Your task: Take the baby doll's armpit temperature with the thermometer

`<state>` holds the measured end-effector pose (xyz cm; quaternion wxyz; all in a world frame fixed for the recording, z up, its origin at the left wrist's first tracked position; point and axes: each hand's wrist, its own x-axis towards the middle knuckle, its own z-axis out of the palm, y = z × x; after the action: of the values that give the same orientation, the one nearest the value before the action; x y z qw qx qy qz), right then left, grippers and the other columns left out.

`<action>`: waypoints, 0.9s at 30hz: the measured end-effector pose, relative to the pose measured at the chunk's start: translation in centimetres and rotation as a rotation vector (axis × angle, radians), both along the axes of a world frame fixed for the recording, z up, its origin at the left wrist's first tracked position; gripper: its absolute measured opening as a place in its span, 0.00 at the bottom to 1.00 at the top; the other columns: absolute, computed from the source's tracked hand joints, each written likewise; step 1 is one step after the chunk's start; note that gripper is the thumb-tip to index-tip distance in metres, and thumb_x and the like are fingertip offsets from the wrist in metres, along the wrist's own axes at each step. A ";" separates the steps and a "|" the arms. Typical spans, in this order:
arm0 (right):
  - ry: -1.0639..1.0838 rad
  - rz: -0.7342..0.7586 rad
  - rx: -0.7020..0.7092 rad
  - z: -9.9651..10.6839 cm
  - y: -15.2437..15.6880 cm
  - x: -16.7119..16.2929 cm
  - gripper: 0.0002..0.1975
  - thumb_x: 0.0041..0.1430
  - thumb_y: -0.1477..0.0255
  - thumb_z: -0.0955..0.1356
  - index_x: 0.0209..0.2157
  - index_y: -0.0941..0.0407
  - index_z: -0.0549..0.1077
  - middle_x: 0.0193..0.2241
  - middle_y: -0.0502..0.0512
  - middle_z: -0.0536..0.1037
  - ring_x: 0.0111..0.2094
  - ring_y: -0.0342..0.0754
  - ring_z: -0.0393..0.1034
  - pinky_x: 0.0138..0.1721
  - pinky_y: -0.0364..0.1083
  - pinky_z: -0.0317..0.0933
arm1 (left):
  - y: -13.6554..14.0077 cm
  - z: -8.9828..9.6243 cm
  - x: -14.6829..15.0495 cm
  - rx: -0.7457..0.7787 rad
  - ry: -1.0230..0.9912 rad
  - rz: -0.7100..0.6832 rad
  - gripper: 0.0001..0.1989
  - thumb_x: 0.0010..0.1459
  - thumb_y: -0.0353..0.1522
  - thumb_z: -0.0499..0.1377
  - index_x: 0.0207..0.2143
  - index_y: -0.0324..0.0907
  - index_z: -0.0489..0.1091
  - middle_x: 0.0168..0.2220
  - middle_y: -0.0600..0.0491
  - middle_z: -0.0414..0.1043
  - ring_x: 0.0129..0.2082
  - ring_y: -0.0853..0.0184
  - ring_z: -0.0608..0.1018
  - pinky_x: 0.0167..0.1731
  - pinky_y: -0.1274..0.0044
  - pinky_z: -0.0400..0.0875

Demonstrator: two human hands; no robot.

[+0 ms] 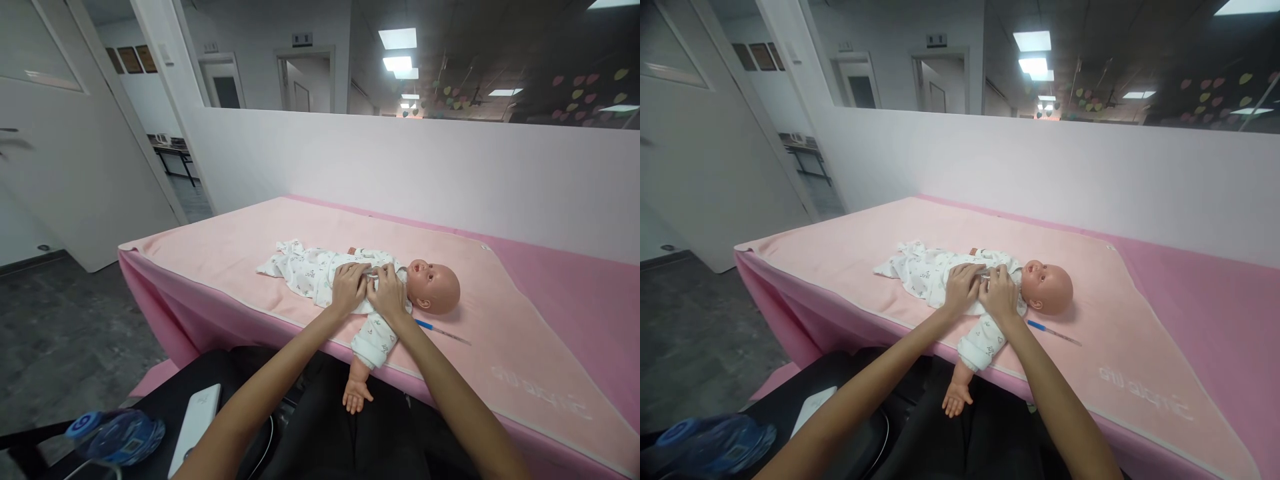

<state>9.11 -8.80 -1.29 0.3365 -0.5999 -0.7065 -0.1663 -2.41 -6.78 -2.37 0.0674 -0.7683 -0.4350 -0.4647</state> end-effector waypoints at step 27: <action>0.406 0.264 0.000 -0.2 0.2 0.5 0.06 0.50 0.74 0.61 0.29 0.55 0.69 0.26 0.49 0.74 0.26 0.43 0.64 0.29 0.40 0.55 | -0.2 0.2 0.1 0.029 0.003 0.029 0.14 0.53 0.27 0.51 0.41 0.44 0.69 0.37 0.54 0.74 0.36 0.64 0.70 0.39 0.70 0.59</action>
<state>9.59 -8.60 -1.45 0.4907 -0.5235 -0.6965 0.0031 -2.32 -6.98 -2.18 0.0858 -0.7616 -0.4390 -0.4690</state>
